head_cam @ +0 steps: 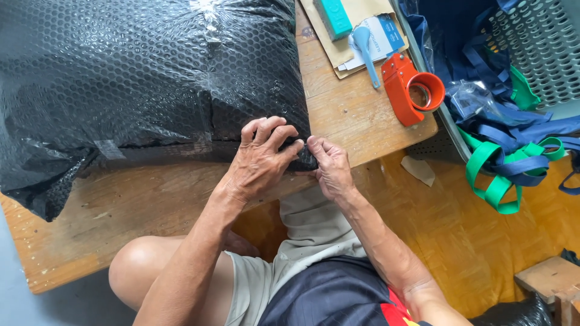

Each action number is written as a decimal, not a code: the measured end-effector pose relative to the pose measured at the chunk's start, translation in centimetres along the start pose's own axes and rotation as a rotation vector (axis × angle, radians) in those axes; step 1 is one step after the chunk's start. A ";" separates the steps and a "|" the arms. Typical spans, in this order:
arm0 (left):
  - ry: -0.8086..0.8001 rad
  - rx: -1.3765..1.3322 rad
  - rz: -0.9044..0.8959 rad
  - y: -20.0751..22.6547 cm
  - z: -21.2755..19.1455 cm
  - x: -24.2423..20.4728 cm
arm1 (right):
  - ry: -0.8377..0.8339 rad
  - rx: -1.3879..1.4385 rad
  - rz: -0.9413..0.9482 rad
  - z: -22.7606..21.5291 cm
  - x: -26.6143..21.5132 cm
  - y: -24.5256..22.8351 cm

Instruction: Sealing a large black bubble wrap bag using a tape dispenser and smoothing the tape by hand.

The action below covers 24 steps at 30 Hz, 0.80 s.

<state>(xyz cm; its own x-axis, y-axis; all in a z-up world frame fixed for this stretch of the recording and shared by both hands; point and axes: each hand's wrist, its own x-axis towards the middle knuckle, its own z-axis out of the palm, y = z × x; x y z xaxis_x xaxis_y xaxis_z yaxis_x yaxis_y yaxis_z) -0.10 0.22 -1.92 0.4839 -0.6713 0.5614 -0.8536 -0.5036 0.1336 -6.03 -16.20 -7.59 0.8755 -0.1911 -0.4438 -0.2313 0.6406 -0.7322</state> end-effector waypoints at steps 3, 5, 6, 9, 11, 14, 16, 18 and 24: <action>0.006 0.022 0.012 -0.3 0.1 -0.1 | 0.029 -0.090 -0.044 -1.4 1.5 1.7; 0.015 0.002 0.010 -0.2 -0.1 -0.1 | 0.034 -0.026 0.009 -0.2 0.5 0.0; 0.017 0.004 0.011 -0.5 -0.1 -0.2 | 0.033 -0.026 0.007 0.5 0.0 -0.6; 0.052 -0.051 0.005 -0.7 -0.4 -0.1 | 0.007 -0.120 -0.014 0.7 -0.3 -1.1; 0.061 -0.055 0.007 -0.6 -0.6 0.0 | -0.019 -0.316 -0.021 -1.5 1.8 0.7; 0.051 -0.017 0.012 -0.7 -0.4 -0.1 | -0.018 -0.250 0.041 0.9 0.4 -1.4; 0.053 -0.015 0.015 -0.7 -0.5 0.0 | -0.022 -0.240 0.038 0.6 0.9 -1.1; 0.051 -0.016 0.016 -0.7 -0.5 0.0 | -0.022 -0.230 0.038 0.2 1.2 -0.9; 0.049 -0.001 0.008 -0.4 -0.6 -0.1 | -0.104 -0.182 0.069 -0.2 0.0 -2.2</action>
<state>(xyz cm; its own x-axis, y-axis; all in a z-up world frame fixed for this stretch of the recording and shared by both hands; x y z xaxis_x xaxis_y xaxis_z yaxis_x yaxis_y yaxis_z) 0.08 0.75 -1.54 0.4667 -0.6481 0.6018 -0.8577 -0.4977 0.1292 -5.64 -17.80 -6.04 0.8917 -0.0674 -0.4476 -0.3572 0.5026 -0.7873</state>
